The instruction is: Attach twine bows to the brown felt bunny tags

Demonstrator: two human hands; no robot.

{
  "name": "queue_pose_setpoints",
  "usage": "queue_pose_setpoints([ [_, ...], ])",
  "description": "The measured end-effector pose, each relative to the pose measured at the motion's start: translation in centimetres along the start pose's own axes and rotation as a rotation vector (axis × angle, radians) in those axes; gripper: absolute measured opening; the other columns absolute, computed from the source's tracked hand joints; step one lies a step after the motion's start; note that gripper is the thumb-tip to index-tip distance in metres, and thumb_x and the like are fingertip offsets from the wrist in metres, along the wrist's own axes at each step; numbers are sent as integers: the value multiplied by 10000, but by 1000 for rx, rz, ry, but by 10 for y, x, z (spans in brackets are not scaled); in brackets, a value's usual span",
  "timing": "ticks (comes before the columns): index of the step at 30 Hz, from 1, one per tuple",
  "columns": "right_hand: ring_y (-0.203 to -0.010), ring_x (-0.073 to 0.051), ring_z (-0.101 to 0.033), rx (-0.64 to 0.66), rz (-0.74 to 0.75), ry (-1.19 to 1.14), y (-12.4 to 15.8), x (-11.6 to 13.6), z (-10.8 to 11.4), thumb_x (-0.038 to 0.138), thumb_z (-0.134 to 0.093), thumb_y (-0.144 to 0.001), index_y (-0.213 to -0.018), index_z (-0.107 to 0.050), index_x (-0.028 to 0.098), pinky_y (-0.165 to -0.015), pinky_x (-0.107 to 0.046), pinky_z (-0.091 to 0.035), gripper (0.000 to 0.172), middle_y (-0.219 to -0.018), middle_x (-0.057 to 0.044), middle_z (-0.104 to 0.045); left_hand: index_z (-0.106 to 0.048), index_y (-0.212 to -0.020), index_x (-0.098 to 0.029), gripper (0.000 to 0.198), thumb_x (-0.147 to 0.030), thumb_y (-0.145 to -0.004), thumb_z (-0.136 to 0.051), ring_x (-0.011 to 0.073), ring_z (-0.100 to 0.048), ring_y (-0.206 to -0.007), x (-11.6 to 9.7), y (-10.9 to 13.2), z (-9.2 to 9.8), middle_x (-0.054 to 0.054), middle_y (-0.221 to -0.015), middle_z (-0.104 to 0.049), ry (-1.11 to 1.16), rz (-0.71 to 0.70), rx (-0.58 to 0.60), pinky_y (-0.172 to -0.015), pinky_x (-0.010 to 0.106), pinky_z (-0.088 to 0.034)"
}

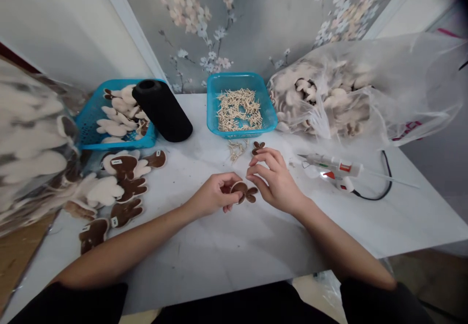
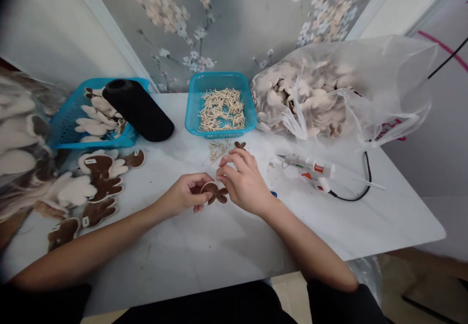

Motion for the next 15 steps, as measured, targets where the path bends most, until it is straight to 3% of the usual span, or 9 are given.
queue_pose_setpoints([
  [5, -1113, -253, -407, 42, -2, -85, 0, -2, 4, 170, -503, -860, -880, -566, 206, -949, -447, -378, 75, -1024, -80, -537, -554, -828, -142, 104, -214, -761, -588, 46, -486, -425, 2, 0, 0, -39, -618, -581, -2, 10, 4, -398, 165, -430],
  [11, -1081, -227, -415, 196, 97, -248, 4, 19, 10, 164, -498, -862, -864, -567, 210, -966, -440, -366, 83, -994, -64, -549, -514, -769, -146, 181, -280, -740, -633, 75, -529, -403, 6, -7, 3, -46, -549, -565, 95, 51, -51, -361, 167, -431],
  [15, -1091, -238, -408, 201, 102, -229, 4, 25, 5, 148, -484, -857, -856, -560, 209, -939, -441, -374, 98, -1014, -69, -549, -512, -775, -149, 211, -305, -734, -648, 72, -521, -386, 11, -7, -5, -59, -517, -538, 119, 64, -14, -357, 162, -434],
])
Point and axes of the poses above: each hand's wrist, its own y-axis away from the middle knuckle, its own z-axis out of the back of the hand, x = y × z, the point moved 4 cm from there along -y, towards the middle knuckle
